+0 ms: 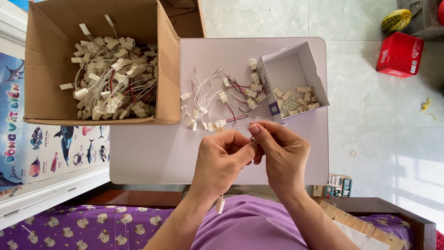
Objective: Assembling and sorting small wire harnesses with plastic connectors on a table.
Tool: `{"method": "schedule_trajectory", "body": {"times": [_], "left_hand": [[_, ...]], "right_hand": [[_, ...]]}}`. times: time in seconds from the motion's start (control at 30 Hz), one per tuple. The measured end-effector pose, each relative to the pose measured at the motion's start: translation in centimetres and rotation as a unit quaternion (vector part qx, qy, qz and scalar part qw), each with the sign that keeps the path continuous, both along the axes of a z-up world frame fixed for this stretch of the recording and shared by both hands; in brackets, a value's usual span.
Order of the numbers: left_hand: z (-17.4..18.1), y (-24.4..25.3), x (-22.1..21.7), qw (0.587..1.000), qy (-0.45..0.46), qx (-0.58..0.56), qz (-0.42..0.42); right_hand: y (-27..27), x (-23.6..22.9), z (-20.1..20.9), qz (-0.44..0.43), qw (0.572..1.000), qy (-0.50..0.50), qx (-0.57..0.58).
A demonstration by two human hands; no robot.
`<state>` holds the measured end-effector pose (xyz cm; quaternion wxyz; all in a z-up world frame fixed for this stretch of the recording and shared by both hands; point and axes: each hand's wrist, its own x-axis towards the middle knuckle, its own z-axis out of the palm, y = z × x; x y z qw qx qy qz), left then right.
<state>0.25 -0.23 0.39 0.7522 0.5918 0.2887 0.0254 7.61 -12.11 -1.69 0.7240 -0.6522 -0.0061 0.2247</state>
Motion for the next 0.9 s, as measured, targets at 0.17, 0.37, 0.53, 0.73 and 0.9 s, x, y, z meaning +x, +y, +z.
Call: {"method": "schedule_trajectory", "body": {"times": [0.17, 0.37, 0.53, 0.73, 0.9], "left_hand": [[-0.2, 0.3, 0.2, 0.998, -0.036, -0.042, -0.011], [-0.6, 1.0, -0.3, 0.999, -0.026, -0.008, -0.021], [-0.9, 1.1, -0.8, 0.999, -0.033, 0.011, -0.010], [0.1, 1.7, -0.5, 0.998, -0.015, 0.047, -0.035], [2.3, 1.6, -0.1, 0.988, 0.041, 0.141, -0.046]], "right_hand": [[-0.1, 0.3, -0.9, -0.011, 1.000, 0.005, 0.016], [-0.3, 0.4, -0.3, -0.002, 1.000, 0.010, 0.030], [-0.7, 0.3, -0.8, 0.038, 0.998, 0.015, 0.050], [-0.7, 0.3, -0.7, 0.044, 0.998, 0.019, 0.037], [-0.6, 0.2, -0.9, 0.051, 0.997, 0.028, 0.050]]}}
